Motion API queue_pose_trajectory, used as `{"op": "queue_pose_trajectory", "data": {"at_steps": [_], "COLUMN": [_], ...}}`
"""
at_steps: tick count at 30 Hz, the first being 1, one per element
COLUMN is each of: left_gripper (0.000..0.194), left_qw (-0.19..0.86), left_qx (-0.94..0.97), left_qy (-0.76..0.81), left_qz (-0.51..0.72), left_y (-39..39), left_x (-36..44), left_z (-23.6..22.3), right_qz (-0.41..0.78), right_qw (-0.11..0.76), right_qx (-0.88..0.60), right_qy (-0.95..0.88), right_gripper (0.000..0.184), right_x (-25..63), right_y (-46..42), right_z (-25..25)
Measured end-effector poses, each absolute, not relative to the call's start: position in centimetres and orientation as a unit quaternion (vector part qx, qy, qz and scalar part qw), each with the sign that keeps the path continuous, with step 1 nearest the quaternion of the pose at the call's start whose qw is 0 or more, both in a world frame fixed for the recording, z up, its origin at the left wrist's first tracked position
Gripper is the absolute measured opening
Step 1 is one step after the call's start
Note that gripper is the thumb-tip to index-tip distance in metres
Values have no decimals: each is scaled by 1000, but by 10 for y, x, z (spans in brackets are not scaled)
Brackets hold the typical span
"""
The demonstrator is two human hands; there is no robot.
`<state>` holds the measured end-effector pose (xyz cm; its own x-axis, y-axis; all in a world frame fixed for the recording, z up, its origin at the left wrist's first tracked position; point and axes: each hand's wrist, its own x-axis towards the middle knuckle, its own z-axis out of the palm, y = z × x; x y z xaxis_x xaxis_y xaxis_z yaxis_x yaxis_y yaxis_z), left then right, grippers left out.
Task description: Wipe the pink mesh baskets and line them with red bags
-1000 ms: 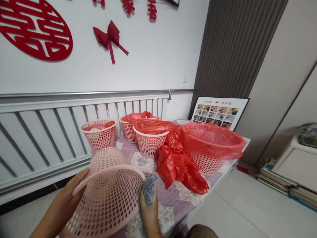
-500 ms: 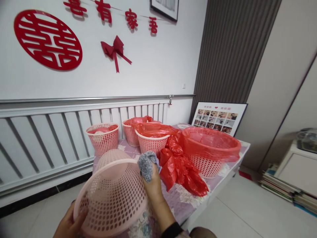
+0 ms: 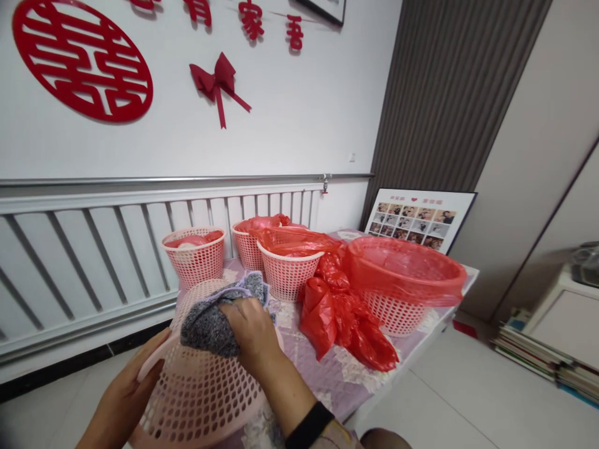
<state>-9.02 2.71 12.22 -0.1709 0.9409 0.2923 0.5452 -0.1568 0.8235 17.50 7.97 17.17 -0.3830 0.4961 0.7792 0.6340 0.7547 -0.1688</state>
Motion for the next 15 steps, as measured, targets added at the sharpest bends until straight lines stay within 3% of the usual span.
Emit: {"op": "queue_pose_trajectory", "data": {"at_steps": [6,11,15], "left_gripper": [75,72,75], "left_qw": [233,224,212], "left_qx": [562,558,573], "left_qy": [643,641,636], "left_qz": [465,477,472], "left_y": [16,15,20], "left_x": [-103,-102,-96], "left_z": [105,103,108], "right_qz": [89,140,201], "right_qw": [593,656,678], "right_qx": [-401,-469,-521], "right_qy": [-692,-575,-478], "right_gripper": [31,50,48], "right_x": [204,220,215], "right_y": [85,69,55], "right_z": [118,60,26]}}
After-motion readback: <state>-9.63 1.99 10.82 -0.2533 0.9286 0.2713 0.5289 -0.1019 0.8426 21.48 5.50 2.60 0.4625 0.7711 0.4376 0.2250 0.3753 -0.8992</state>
